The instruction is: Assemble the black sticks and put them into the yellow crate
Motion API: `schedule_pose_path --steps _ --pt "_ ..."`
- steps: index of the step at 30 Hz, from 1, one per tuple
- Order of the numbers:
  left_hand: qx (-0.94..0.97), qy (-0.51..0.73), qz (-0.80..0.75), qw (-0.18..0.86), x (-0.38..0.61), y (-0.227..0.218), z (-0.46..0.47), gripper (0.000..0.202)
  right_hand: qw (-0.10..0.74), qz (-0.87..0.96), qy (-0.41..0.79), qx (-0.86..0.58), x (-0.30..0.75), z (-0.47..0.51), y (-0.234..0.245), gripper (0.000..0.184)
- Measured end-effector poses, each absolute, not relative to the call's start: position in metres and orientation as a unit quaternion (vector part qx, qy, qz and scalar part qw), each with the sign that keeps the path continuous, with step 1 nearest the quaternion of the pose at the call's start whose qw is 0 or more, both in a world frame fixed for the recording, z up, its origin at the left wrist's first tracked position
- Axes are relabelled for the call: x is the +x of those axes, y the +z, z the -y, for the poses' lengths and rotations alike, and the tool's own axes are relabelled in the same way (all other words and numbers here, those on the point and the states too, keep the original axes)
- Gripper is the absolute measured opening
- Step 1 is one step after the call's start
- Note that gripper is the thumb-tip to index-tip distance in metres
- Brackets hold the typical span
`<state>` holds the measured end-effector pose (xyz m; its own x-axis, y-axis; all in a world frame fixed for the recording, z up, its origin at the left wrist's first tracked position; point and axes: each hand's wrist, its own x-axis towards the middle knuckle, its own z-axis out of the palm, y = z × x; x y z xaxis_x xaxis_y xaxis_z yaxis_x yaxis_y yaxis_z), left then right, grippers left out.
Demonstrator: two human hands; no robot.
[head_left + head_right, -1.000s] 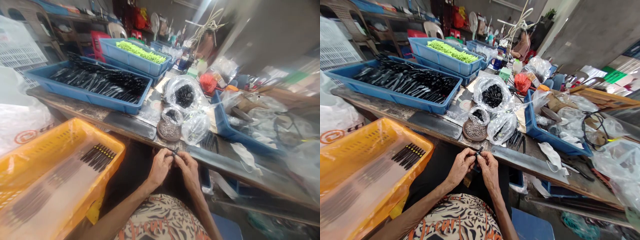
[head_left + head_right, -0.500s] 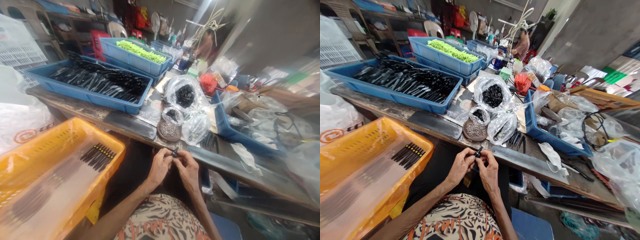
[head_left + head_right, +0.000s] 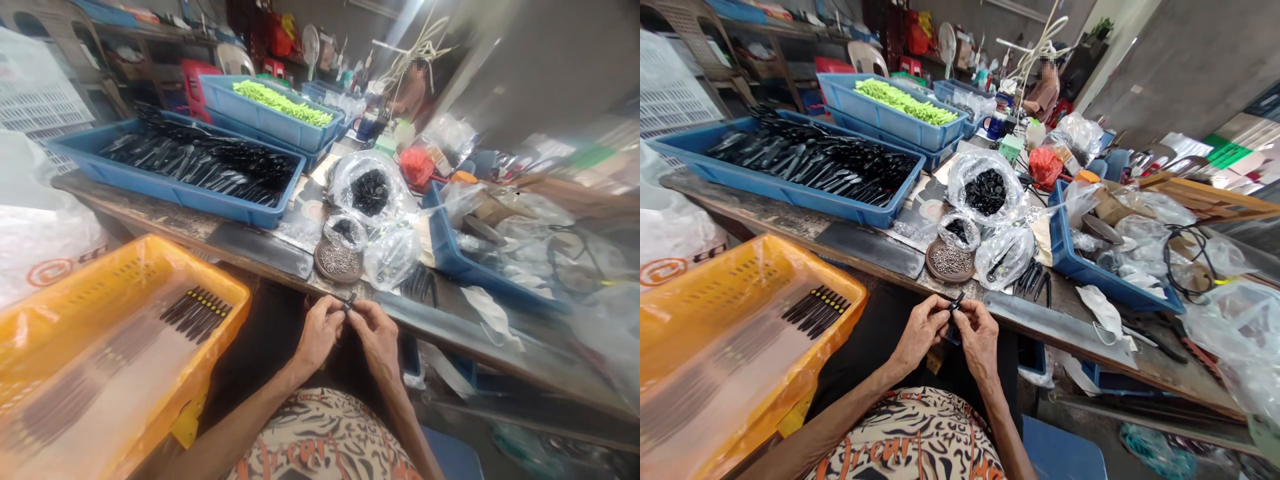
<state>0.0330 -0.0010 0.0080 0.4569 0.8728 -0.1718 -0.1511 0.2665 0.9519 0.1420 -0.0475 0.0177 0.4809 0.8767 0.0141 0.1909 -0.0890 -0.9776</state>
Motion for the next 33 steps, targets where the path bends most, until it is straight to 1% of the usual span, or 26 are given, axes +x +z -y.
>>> schedule_pose_path --steps 11,19,24,33 --pt "0.485 0.368 -0.371 0.701 0.032 0.0095 0.0007 0.007 0.535 0.391 0.342 -0.666 0.1397 0.0444 0.0203 0.029" --pt "0.484 0.371 -0.368 0.702 0.0329 0.0068 -0.001 0.006 0.535 0.394 0.31 -0.68 0.136 0.045 0.0227 0.027" --pt "0.486 0.373 -0.368 0.699 0.0315 0.0086 -0.0006 0.005 0.537 0.391 0.329 -0.672 0.1364 0.0443 0.0225 0.028" --pt "0.487 0.371 -0.373 0.697 0.0299 0.0064 -0.0015 0.007 0.501 0.435 0.333 -0.67 0.1389 0.0453 0.0204 0.03"
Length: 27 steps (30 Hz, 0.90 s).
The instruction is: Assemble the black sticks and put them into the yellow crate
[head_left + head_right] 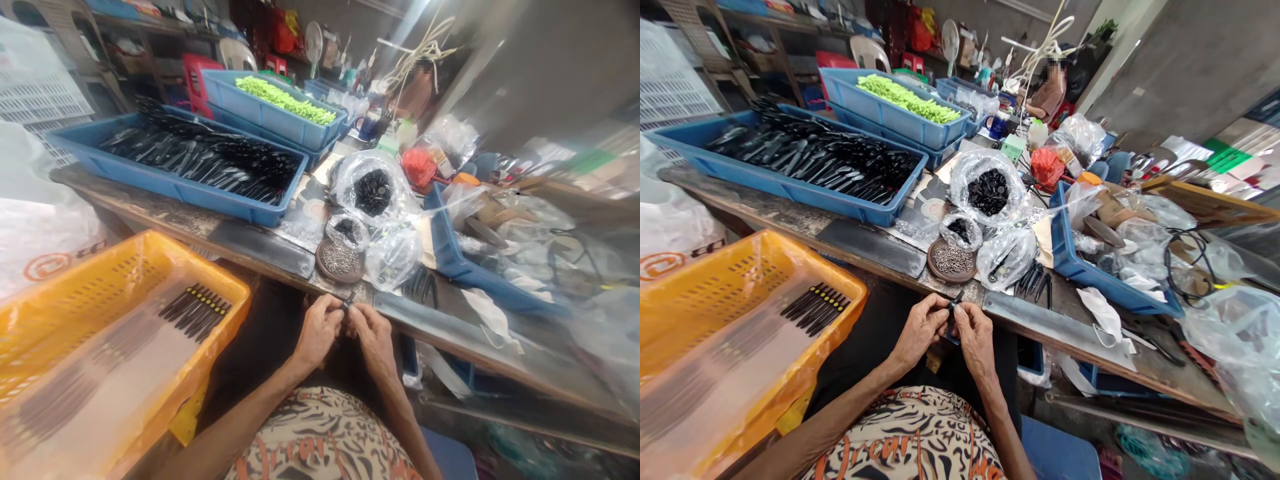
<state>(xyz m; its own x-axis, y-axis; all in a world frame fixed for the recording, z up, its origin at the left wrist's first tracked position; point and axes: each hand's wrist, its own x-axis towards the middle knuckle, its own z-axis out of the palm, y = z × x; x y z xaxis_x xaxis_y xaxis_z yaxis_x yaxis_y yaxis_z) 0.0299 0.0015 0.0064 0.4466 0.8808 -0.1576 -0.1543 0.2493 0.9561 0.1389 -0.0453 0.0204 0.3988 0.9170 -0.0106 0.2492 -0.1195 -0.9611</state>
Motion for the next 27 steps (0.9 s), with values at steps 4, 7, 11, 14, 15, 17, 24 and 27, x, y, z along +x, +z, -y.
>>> schedule_pose_path --steps 4,7,11,14,15,17,24,27 --pt "0.48 0.37 -0.372 0.703 0.0301 0.0059 -0.0014 0.007 0.483 0.456 0.327 -0.672 0.1403 0.0453 0.0189 0.029" --pt "0.473 0.373 -0.375 0.704 0.0303 0.0051 -0.0012 0.007 0.469 0.468 0.319 -0.677 0.1414 0.0449 0.0175 0.032" --pt "0.476 0.372 -0.379 0.7 0.0298 0.0028 -0.0012 0.008 0.461 0.479 0.317 -0.676 0.1421 0.0446 0.0159 0.031" --pt "0.48 0.37 -0.381 0.698 0.0293 0.0016 -0.0015 0.009 0.458 0.481 0.317 -0.677 0.142 0.0442 0.0153 0.031" --pt "0.481 0.369 -0.381 0.698 0.0292 0.0014 -0.0017 0.009 0.458 0.481 0.317 -0.677 0.1418 0.0441 0.0152 0.031" --pt "0.481 0.369 -0.381 0.698 0.0291 0.0011 -0.002 0.008 0.459 0.481 0.317 -0.677 0.1412 0.0437 0.0153 0.032" --pt "0.481 0.368 -0.382 0.698 0.0283 -0.0019 -0.0022 0.009 0.47 0.47 0.317 -0.677 0.1394 0.0427 0.0164 0.029" --pt "0.484 0.366 -0.383 0.697 0.0277 -0.0022 -0.0027 0.008 0.47 0.457 0.327 -0.681 0.139 0.0421 0.0163 0.028"
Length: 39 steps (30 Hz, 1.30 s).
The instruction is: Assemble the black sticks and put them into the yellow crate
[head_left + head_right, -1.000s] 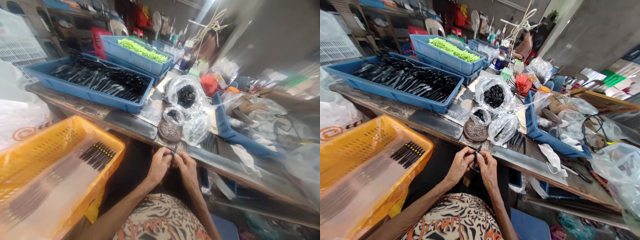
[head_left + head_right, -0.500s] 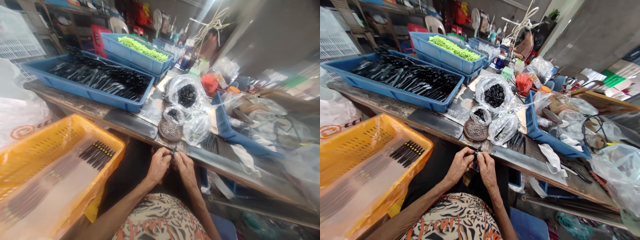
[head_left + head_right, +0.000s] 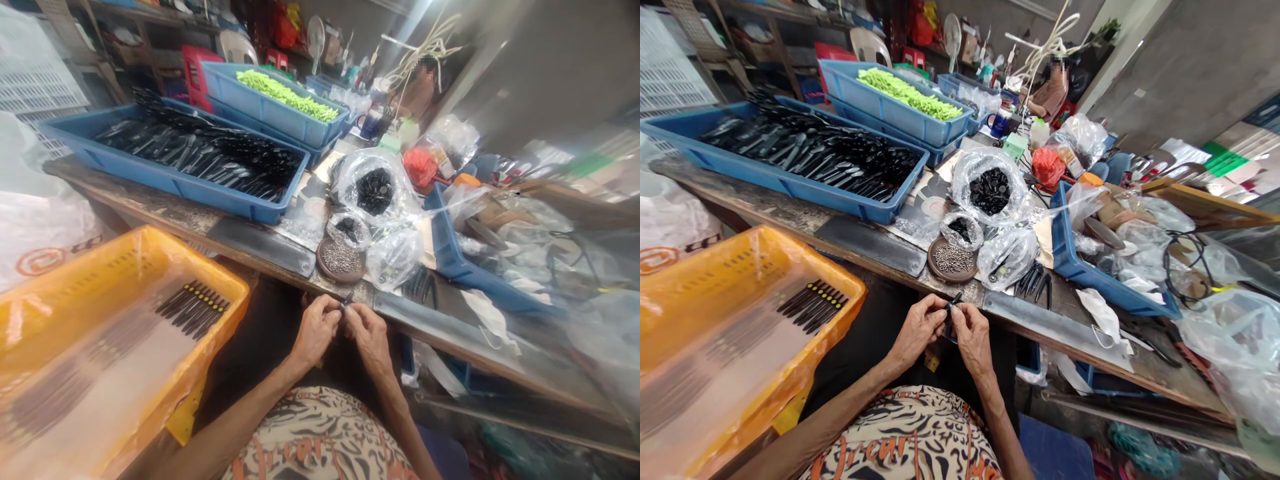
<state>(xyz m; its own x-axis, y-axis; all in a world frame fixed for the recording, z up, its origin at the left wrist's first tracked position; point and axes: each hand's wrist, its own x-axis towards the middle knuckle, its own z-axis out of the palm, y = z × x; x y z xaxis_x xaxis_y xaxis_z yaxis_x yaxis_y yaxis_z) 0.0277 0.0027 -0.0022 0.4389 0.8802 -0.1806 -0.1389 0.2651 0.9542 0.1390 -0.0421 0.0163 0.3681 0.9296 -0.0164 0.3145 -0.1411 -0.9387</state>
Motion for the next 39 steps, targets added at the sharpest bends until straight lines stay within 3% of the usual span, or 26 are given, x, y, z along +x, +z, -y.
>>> schedule_pose_path --steps 13,39 --pt "0.485 0.37 -0.378 0.696 0.028 -0.005 -0.003 0.008 0.487 0.422 0.363 -0.673 0.139 0.042 0.013 0.026" --pt "0.547 0.398 -0.345 0.651 0.031 0.01 0.003 0.008 0.499 0.475 0.311 -0.655 0.144 0.052 0.019 0.026"
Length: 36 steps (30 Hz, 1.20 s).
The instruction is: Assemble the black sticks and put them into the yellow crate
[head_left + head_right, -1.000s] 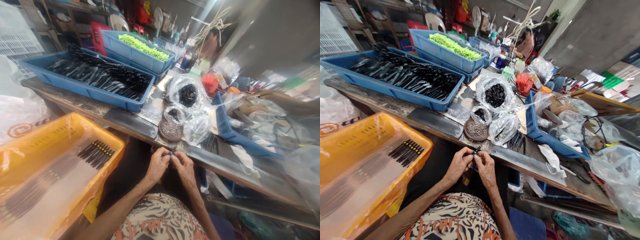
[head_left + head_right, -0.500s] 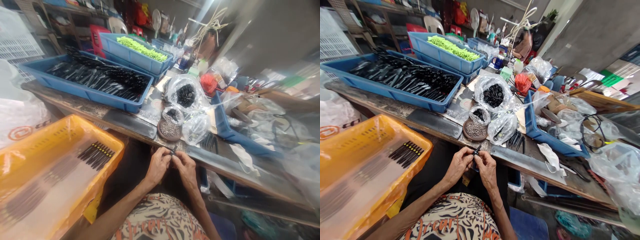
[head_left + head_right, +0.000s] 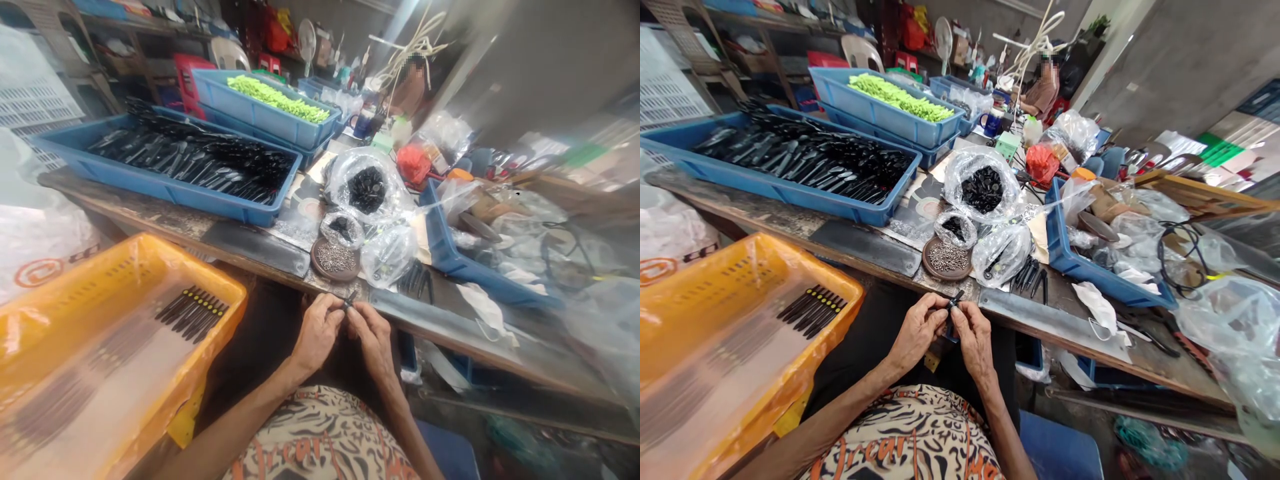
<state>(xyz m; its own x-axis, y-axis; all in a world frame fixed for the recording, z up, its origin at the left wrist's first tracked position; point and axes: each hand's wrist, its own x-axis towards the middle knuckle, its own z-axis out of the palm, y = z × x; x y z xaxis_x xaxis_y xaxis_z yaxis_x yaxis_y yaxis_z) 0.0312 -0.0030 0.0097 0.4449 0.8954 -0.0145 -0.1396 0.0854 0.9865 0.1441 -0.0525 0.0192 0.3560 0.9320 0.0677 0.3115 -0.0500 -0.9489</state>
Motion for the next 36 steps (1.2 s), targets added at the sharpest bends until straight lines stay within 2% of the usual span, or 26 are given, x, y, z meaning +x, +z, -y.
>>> schedule_pose_path --steps 4,9,13,22,33,36 --pt "0.545 0.401 -0.343 0.652 0.032 0.007 0.002 0.008 0.5 0.481 0.305 -0.653 0.145 0.052 0.019 0.028" --pt "0.489 0.36 -0.352 0.712 0.032 0.013 0.0 0.009 0.512 0.463 0.308 -0.655 0.143 0.05 0.021 0.033" --pt "0.459 0.355 -0.365 0.728 0.03 0.018 -0.002 0.011 0.53 0.433 0.314 -0.658 0.142 0.049 0.02 0.025" --pt "0.451 0.359 -0.373 0.727 0.03 0.023 -0.002 0.01 0.568 0.411 0.275 -0.658 0.139 0.045 0.014 0.026" --pt "0.474 0.372 -0.362 0.711 0.028 0.019 -0.002 0.008 0.554 0.461 0.226 -0.655 0.138 0.046 0.012 0.02" --pt "0.475 0.371 -0.358 0.713 0.028 0.018 -0.002 0.008 0.538 0.51 0.171 -0.65 0.139 0.046 0.009 0.016"
